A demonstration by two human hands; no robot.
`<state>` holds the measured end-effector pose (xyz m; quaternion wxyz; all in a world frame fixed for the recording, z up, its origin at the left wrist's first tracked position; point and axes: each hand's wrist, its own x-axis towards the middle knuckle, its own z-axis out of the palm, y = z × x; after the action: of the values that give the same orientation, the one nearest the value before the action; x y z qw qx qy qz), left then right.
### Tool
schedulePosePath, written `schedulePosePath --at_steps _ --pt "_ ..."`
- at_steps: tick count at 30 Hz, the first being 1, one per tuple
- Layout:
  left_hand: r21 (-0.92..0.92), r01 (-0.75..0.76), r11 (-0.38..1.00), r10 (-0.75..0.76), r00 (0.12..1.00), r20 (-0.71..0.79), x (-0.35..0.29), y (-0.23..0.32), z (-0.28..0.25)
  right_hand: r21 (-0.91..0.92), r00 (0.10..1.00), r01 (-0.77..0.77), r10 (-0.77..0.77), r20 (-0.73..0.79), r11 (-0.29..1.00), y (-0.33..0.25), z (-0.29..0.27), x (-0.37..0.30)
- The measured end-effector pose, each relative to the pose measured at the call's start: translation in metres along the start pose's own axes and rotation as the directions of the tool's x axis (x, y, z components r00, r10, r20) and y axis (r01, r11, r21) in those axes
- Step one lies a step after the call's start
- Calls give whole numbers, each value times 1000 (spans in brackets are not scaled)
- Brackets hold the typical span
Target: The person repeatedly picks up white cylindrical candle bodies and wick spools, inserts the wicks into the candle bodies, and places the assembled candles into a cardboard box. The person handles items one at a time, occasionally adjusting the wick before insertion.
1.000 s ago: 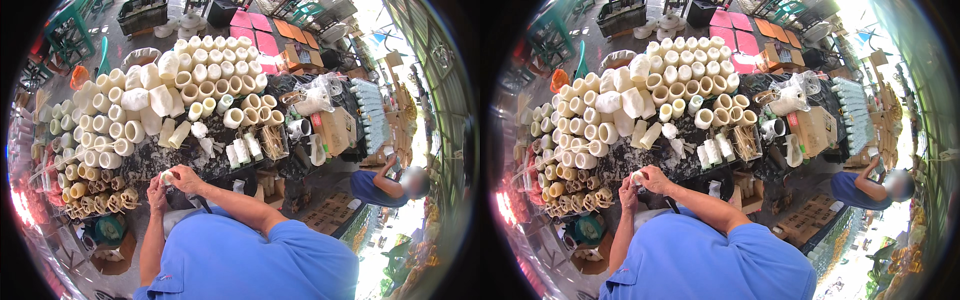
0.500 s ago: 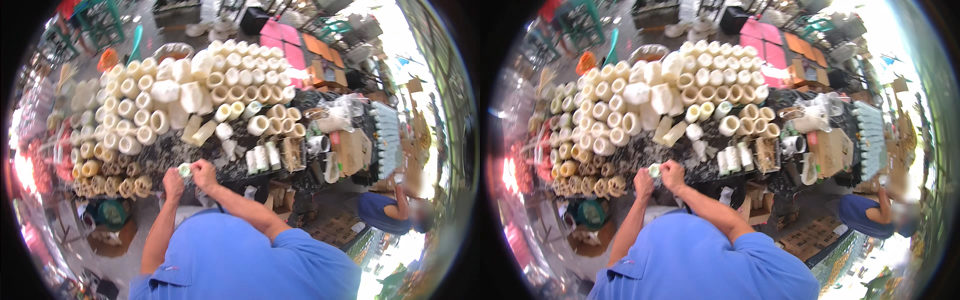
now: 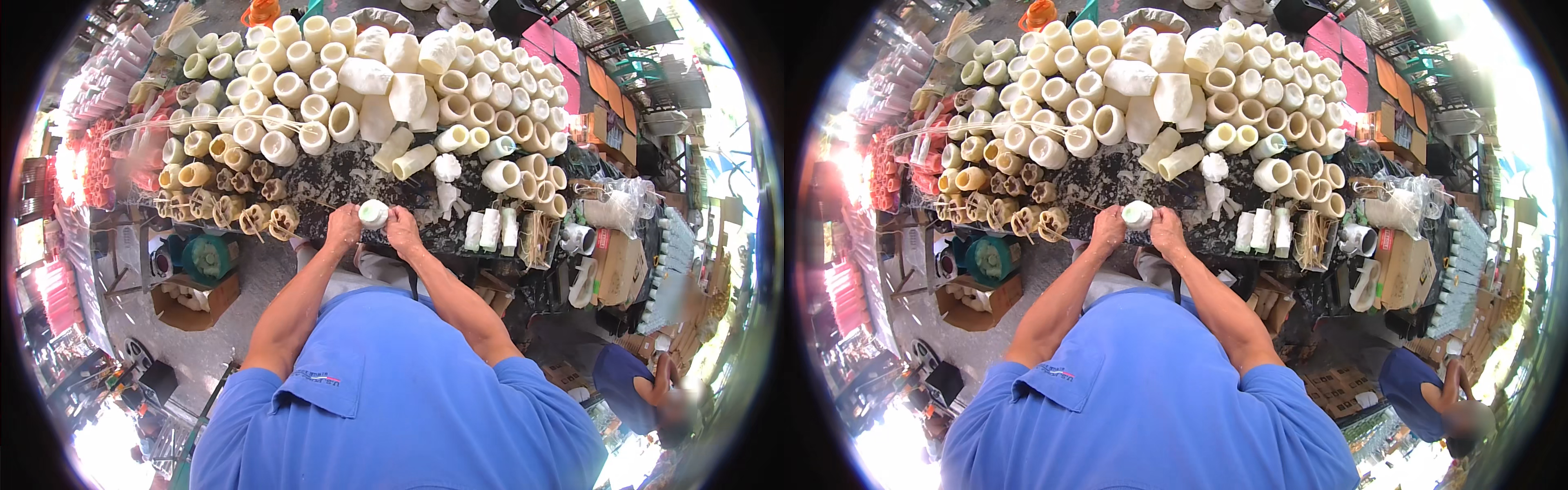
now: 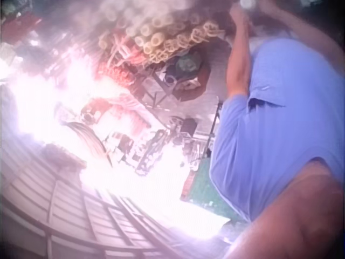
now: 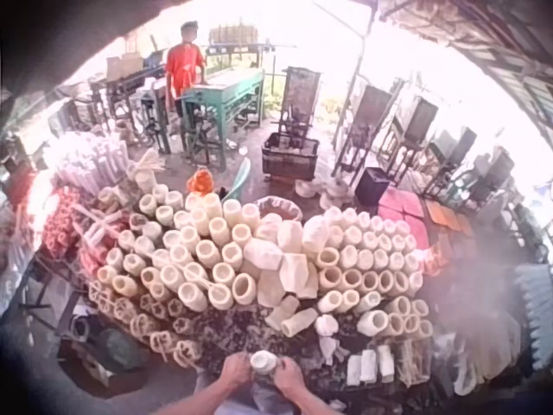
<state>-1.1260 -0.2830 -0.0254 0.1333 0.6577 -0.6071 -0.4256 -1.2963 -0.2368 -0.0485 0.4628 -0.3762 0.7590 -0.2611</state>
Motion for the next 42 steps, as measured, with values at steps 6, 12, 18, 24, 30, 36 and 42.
schedulePosePath --at_steps 6,12,18,24,30,36,42 --pt "-549 -249 798 328 944 48 -42 32 -41 633 940 -290 89 330 717 -56 -44 -21" --pt "-383 -430 818 482 875 47 -48 58 -58 251 937 -239 155 312 938 -95 -74 -45" --pt "-463 -241 853 341 929 144 -37 63 -79 481 928 88 -247 278 873 -95 -75 -73" --pt "-702 -86 707 343 910 234 -36 73 -92 416 856 307 -440 272 856 -102 -99 -61" --pt "-675 -122 728 360 905 225 -40 76 -96 428 802 355 -506 316 831 -100 -97 -54" --pt "-683 -162 712 466 838 286 -33 76 -101 389 894 320 -411 178 864 -101 -87 -62" --pt "-822 -29 569 466 835 293 -26 100 -98 353 872 382 -460 169 854 -127 -122 -57"
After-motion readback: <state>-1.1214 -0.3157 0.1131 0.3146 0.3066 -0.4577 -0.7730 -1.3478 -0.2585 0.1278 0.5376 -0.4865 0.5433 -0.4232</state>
